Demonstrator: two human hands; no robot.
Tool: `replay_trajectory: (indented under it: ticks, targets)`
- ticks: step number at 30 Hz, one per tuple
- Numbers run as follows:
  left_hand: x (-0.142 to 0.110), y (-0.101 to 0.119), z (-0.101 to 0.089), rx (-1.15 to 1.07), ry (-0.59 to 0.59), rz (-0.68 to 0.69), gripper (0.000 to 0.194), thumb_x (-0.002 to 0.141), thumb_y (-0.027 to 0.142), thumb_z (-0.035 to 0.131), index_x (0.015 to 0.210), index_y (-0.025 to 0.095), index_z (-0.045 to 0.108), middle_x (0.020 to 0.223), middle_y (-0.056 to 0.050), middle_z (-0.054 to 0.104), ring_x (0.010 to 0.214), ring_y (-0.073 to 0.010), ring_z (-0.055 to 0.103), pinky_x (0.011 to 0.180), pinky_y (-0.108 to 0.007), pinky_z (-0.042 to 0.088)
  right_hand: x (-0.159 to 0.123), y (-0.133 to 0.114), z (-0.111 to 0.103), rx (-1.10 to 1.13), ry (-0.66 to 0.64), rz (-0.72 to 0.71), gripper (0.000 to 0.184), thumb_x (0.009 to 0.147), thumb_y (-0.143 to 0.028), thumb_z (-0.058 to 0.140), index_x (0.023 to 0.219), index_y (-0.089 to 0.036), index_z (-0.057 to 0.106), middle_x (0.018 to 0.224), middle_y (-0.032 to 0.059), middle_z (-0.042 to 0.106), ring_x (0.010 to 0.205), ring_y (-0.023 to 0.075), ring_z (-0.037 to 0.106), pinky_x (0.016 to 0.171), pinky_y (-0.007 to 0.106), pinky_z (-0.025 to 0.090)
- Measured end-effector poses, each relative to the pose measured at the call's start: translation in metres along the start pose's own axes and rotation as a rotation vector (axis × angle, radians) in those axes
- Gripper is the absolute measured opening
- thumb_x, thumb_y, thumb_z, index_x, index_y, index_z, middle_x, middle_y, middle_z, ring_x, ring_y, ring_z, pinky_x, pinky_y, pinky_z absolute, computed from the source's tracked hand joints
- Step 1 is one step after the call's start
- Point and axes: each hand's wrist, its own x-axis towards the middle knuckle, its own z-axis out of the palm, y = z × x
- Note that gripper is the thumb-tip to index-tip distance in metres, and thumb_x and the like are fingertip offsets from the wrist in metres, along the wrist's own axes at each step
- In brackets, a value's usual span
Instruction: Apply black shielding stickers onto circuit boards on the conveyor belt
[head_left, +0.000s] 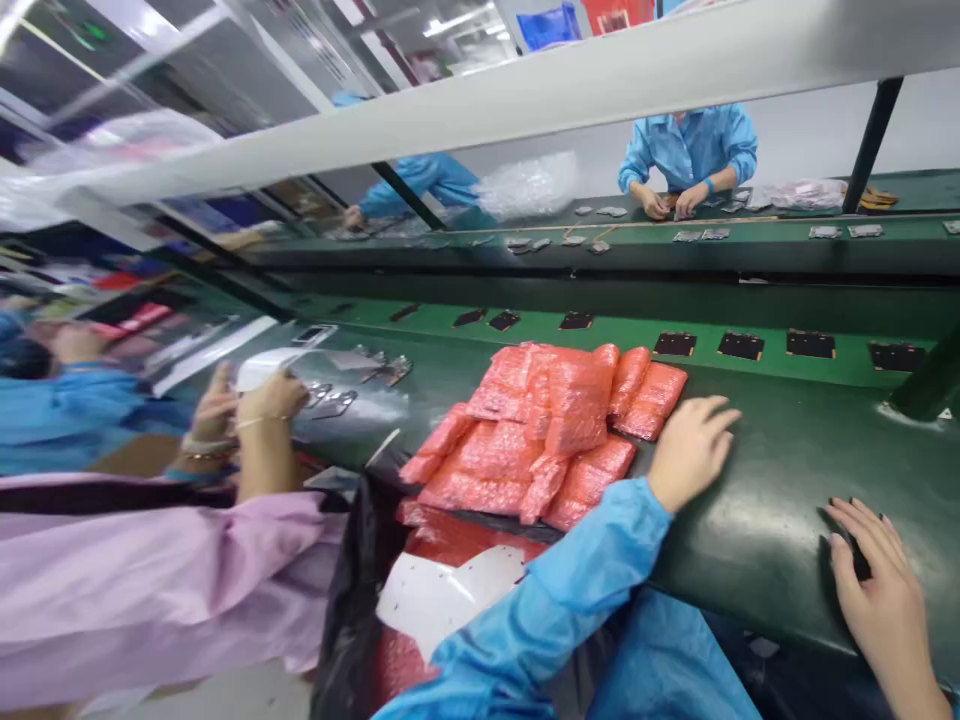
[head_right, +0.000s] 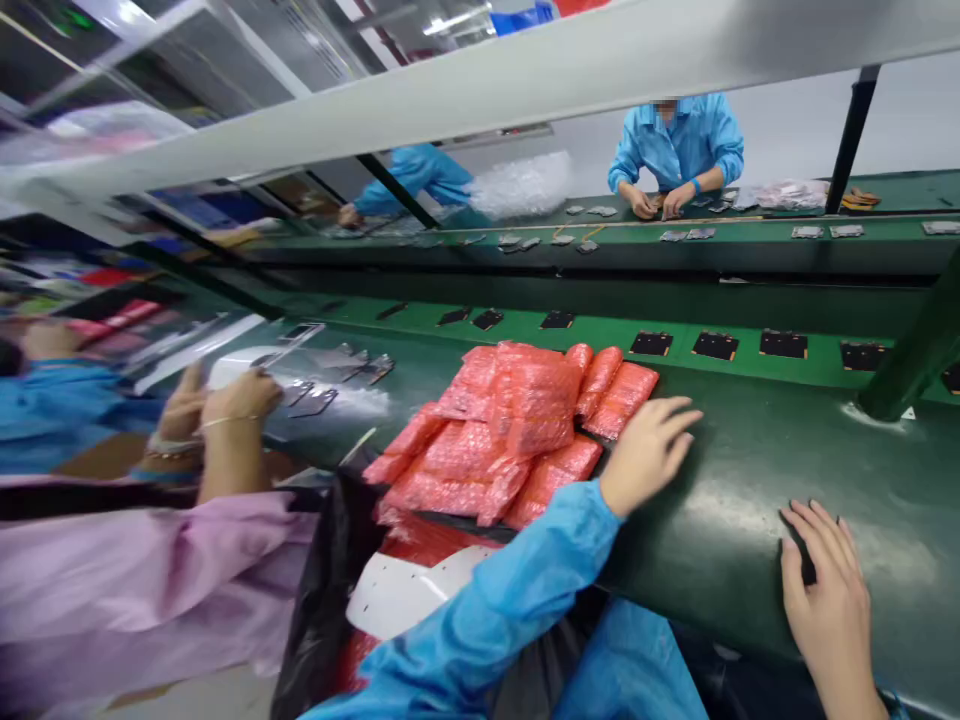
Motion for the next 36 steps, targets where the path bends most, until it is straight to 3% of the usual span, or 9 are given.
replay_trajectory:
  ticks: [3, 6, 11, 16, 18, 20, 25, 30, 36]
  targets:
    - [0.001, -0.064, -0.03, 0.116, -0.034, -0.18, 0.031, 0.101, 0.016, 0.053, 0.123, 0.02, 0.074, 0.126, -0.013, 0.071, 0.121, -0.0275, 0.064, 0.111, -0.044, 0.051, 0.001, -0.001, 0.005, -0.056, -0.015, -0.061, 0.037, 0.104, -0.042, 0.049, 0.119, -0.022, 0.075, 0.127, 0.0108, 0.078, 0.129, 0.0358, 0.066, 0.121, 0.066, 0.038]
    - [0.009, -0.106, -0.041, 0.162, -0.134, -0.207, 0.022, 0.094, 0.009, 0.061, 0.104, 0.02, 0.077, 0.106, -0.01, 0.073, 0.107, -0.0263, 0.068, 0.1, -0.038, 0.053, 0.001, -0.002, 0.008, -0.085, -0.021, -0.086, 0.036, 0.103, -0.043, 0.05, 0.118, -0.021, 0.076, 0.128, 0.012, 0.077, 0.132, 0.0369, 0.063, 0.121, 0.067, 0.035]
    - [0.017, -0.126, -0.036, 0.186, -0.26, -0.156, 0.007, 0.091, 0.014, 0.07, 0.089, 0.018, 0.074, 0.099, -0.009, 0.073, 0.103, -0.0259, 0.068, 0.094, -0.036, 0.053, 0.012, -0.016, 0.014, 0.028, -0.024, -0.045, 0.033, 0.101, -0.039, 0.053, 0.116, -0.023, 0.077, 0.127, 0.0108, 0.077, 0.132, 0.0362, 0.062, 0.121, 0.068, 0.035]
    - [0.027, -0.13, -0.05, 0.181, -0.273, -0.061, 0.014, 0.1, 0.029, 0.069, 0.097, 0.015, 0.069, 0.102, -0.005, 0.071, 0.099, -0.0204, 0.068, 0.094, -0.041, 0.057, 0.056, -0.067, 0.037, 0.482, -0.092, 0.096, 0.029, 0.096, -0.034, 0.061, 0.116, -0.028, 0.08, 0.128, 0.0086, 0.077, 0.129, 0.0304, 0.066, 0.116, 0.055, 0.047]
    - [0.031, -0.126, -0.064, 0.181, -0.219, -0.032, 0.01, 0.101, 0.02, 0.061, 0.095, 0.016, 0.068, 0.096, -0.005, 0.07, 0.094, -0.0197, 0.067, 0.092, -0.039, 0.057, 0.082, -0.092, 0.056, 0.8, -0.205, 0.252, 0.027, 0.092, -0.037, 0.068, 0.114, -0.027, 0.081, 0.124, 0.0096, 0.079, 0.118, 0.0281, 0.072, 0.108, 0.048, 0.054]
    - [0.033, -0.115, -0.078, 0.185, -0.147, 0.004, 0.017, 0.099, 0.011, 0.052, 0.092, 0.017, 0.066, 0.093, -0.007, 0.069, 0.091, -0.0214, 0.065, 0.09, -0.038, 0.056, 0.108, -0.115, 0.078, 1.181, -0.304, 0.529, 0.037, 0.082, -0.043, 0.081, 0.113, -0.024, 0.079, 0.112, 0.0105, 0.081, 0.102, 0.0269, 0.077, 0.095, 0.044, 0.059]
    - [0.025, -0.063, -0.086, 0.162, -0.077, 0.218, 0.016, 0.103, 0.019, 0.05, 0.098, 0.02, 0.065, 0.102, -0.008, 0.068, 0.098, -0.0254, 0.062, 0.095, -0.041, 0.053, 0.159, -0.145, 0.116, 1.377, -0.279, 0.583, 0.052, 0.077, -0.057, 0.082, 0.112, -0.019, 0.074, 0.096, 0.0067, 0.082, 0.085, 0.0234, 0.077, 0.081, 0.039, 0.061]
    - [0.022, -0.027, -0.061, 0.014, 0.014, 0.302, 0.006, 0.101, 0.024, 0.064, 0.105, 0.021, 0.065, 0.105, -0.006, 0.07, 0.099, -0.0249, 0.061, 0.092, -0.039, 0.052, 0.169, -0.117, 0.104, 1.357, -0.073, 0.587, 0.044, 0.072, -0.051, 0.085, 0.097, -0.017, 0.073, 0.096, 0.0061, 0.081, 0.087, 0.0224, 0.073, 0.086, 0.035, 0.056]
    - [0.046, 0.0, -0.029, -0.076, 0.022, 0.291, 0.01, 0.098, 0.023, 0.071, 0.107, 0.023, 0.068, 0.1, -0.003, 0.071, 0.095, -0.0219, 0.064, 0.088, -0.035, 0.053, 0.165, -0.072, 0.076, 1.209, 0.032, 0.612, 0.041, 0.074, -0.055, 0.081, 0.089, -0.018, 0.074, 0.086, 0.0039, 0.078, 0.079, 0.0217, 0.069, 0.079, 0.034, 0.054]
